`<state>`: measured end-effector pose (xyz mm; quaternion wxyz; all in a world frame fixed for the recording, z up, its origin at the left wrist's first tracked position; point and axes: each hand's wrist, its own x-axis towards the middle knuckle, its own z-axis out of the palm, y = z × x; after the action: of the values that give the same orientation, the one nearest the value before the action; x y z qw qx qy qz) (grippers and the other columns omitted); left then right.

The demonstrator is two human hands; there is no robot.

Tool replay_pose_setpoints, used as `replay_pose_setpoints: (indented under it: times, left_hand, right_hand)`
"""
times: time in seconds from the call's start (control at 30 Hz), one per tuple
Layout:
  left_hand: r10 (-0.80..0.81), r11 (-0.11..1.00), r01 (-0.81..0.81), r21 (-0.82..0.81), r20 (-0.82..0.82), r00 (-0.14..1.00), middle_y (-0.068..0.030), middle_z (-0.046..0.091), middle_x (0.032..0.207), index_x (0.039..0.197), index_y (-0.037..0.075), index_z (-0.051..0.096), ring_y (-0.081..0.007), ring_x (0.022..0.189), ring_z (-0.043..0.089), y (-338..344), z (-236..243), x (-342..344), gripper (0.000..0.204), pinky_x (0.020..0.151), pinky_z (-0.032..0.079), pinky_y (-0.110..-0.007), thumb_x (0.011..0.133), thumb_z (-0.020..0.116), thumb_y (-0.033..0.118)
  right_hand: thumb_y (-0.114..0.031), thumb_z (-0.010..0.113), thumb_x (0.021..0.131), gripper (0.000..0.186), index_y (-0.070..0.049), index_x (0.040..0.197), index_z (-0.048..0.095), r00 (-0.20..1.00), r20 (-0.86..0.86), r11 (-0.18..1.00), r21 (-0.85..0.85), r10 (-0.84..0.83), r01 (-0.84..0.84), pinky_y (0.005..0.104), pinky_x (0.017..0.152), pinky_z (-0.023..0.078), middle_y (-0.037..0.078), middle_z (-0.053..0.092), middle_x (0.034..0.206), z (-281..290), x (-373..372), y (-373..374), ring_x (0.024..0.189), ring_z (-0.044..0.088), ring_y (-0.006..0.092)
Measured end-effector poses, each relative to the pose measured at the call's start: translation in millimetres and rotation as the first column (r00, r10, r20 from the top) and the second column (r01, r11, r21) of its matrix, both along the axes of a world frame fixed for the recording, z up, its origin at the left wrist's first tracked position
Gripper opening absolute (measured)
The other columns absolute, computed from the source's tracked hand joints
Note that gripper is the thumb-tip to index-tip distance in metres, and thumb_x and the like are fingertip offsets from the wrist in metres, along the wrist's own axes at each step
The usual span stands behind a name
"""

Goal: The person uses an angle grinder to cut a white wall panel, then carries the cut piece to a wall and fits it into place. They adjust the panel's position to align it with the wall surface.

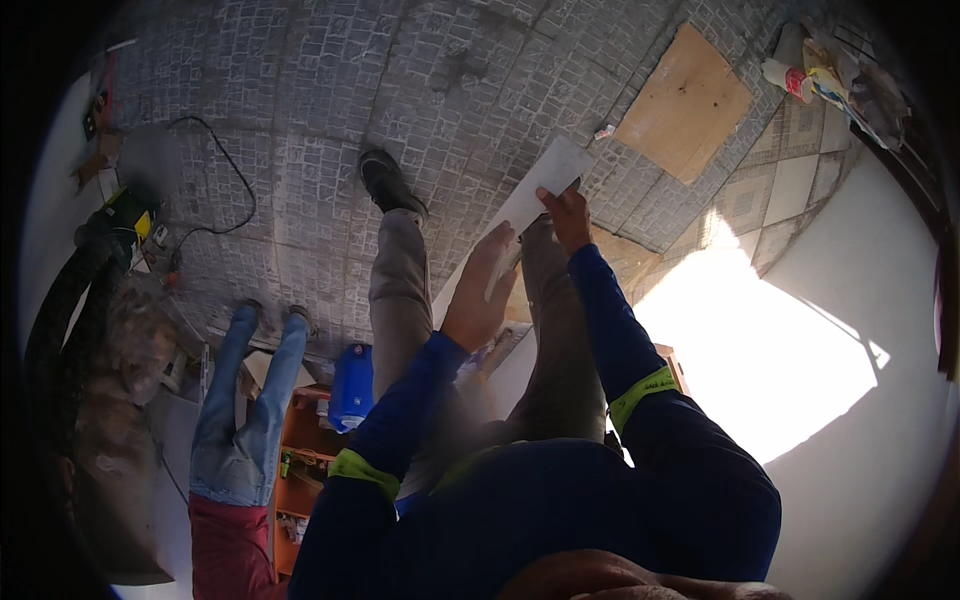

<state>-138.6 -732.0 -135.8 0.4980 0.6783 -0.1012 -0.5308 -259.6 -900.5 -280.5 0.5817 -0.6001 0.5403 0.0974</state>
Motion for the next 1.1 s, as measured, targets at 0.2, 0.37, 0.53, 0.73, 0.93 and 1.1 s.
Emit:
replay_pose_setpoints:
  times: [0.2, 0.37, 0.53, 0.73, 0.93, 1.1]
  left_hand:
    - [-0.108, 0.932, 0.232, -0.28, 0.397, 0.911, -0.0223, 0.02, 0.159, 0.155, 0.0, 0.009, -0.0364, 0.144, 0.028, -58.6, 216.0, 98.4, 0.07, 0.118, 0.025, -0.042, 0.098, 0.048, 0.012]
    - [-0.094, 0.864, 0.243, -0.442, 0.332, 0.938, -0.0251, 0.028, 0.153, 0.156, 0.004, 0.006, -0.0376, 0.14, 0.034, 3.0, 406.7, 136.4, 0.071, 0.116, 0.029, -0.044, 0.101, 0.047, 0.022]
    - [0.157, 0.883, 0.156, -0.444, 0.59, 0.792, -0.0224, 0.029, 0.153, 0.156, 0.006, 0.007, -0.0364, 0.14, 0.035, 89.2, 501.8, 103.9, 0.07, 0.115, 0.031, -0.046, 0.101, 0.046, 0.023]
    - [0.646, 0.75, -0.292, -0.594, 0.561, 0.517, -0.0205, 0.039, 0.146, 0.152, 0.007, 0.023, -0.0331, 0.134, 0.043, 126.3, 486.1, 32.2, 0.06, 0.109, 0.038, -0.043, 0.1, 0.048, 0.02]
    - [0.838, 0.531, -0.559, -0.637, 0.493, 0.233, -0.0166, 0.041, 0.144, 0.153, 0.015, 0.026, -0.0274, 0.129, 0.047, 147.8, 445.5, -10.9, 0.056, 0.102, 0.046, -0.038, 0.101, 0.048, 0.016]
    - [0.84, 0.429, -0.705, -0.564, 0.537, 0.081, -0.0196, 0.038, 0.148, 0.152, 0.012, 0.025, -0.0345, 0.139, 0.037, 182.5, 402.9, -45.9, 0.061, 0.116, 0.03, -0.044, 0.098, 0.052, 0.011]
  right_hand:
    - [-0.016, 0.055, 0.094, 0.023, 0.003, 0.103, 0.065, 0.908, 0.192, 0.901, -0.31, 0.373, -0.305, 0.0354, 0.072, 0.05, 0.014, 0.07, 0.092, 276.5, 52.0, 5.9, 0.083, 0.066, 0.0211]
    - [-0.014, 0.054, 0.096, 0.029, 0.008, 0.113, 0.062, 0.79, 0.461, 0.897, -0.367, 0.405, -0.246, 0.0332, 0.081, 0.051, 0.016, 0.069, 0.104, 459.3, 105.6, 20.2, 0.097, 0.065, 0.0201]
    - [-0.009, 0.059, 0.097, 0.026, 0.009, 0.115, 0.063, 0.445, 0.685, 0.814, -0.528, 0.577, -0.241, 0.0326, 0.082, 0.051, 0.016, 0.069, 0.107, 591.2, 158.3, 70.5, 0.098, 0.065, 0.02]
    - [-0.014, 0.062, 0.097, 0.021, 0.006, 0.104, 0.065, -0.028, 0.622, 0.57, -0.735, 0.783, -0.368, 0.0304, 0.068, 0.047, 0.012, 0.068, 0.088, 692.3, 184.3, 117.3, 0.078, 0.061, 0.0151]
    - [-0.017, 0.062, 0.098, 0.024, 0.005, 0.106, 0.066, -0.41, 0.426, 0.345, -0.902, 0.807, -0.259, 0.0311, 0.07, 0.048, 0.012, 0.068, 0.086, 798.3, 188.0, 204.9, 0.079, 0.062, 0.0142]
    - [-0.024, 0.063, 0.098, 0.029, 0.001, 0.112, 0.067, -0.478, 0.408, 0.409, -0.906, 0.778, -0.108, 0.0299, 0.078, 0.049, 0.01, 0.069, 0.092, 882.2, 178.4, 292.7, 0.084, 0.063, 0.0127]
